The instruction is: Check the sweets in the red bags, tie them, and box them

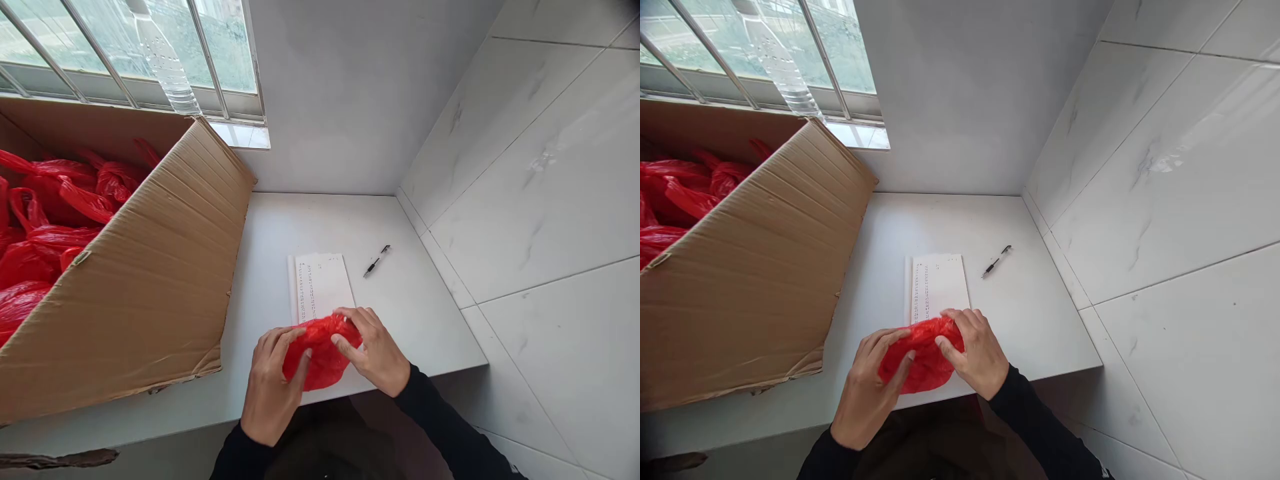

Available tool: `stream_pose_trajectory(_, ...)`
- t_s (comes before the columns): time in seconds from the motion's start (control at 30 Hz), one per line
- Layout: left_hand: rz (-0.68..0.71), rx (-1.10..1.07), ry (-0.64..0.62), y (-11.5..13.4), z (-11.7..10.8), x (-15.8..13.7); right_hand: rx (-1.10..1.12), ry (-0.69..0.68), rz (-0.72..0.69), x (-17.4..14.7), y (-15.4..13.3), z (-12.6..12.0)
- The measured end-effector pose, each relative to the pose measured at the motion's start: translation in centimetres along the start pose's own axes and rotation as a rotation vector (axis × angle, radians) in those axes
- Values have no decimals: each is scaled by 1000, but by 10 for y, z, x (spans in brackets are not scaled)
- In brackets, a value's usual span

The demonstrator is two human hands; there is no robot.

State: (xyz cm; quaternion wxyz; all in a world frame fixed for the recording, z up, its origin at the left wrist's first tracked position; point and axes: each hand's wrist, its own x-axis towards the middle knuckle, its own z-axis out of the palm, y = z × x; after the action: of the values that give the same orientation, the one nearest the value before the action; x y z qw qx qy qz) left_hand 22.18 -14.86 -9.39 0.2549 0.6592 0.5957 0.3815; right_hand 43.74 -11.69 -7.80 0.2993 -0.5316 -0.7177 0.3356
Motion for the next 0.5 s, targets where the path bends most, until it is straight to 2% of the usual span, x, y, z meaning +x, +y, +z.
stream_pose_trajectory(0.07, -23, 4, 76, -7, -4, 2, 38, 51, 50, 3, 4, -2)
stream_pose_trajectory(0.17, -138, 9, 222, -18, -20, -2, 98, 139, 136, 2, 18, -16)
stream_pose_trajectory(0.23, -187, -6, 261, -18, -27, -6, 136, 154, 179, 0, 26, -24)
stream_pose_trajectory(0.37, -111, 2, 158, -1, -26, -3, 139, 160, 191, -6, 19, -25)
stream_pose_trajectory(0.43, -33, 21, 103, 7, -24, 0, 93, 291, 160, -11, 4, -22)
stream_pose_trajectory(0.5, 47, 32, 103, 11, -24, 1, 58, 461, 63, -17, -15, -20)
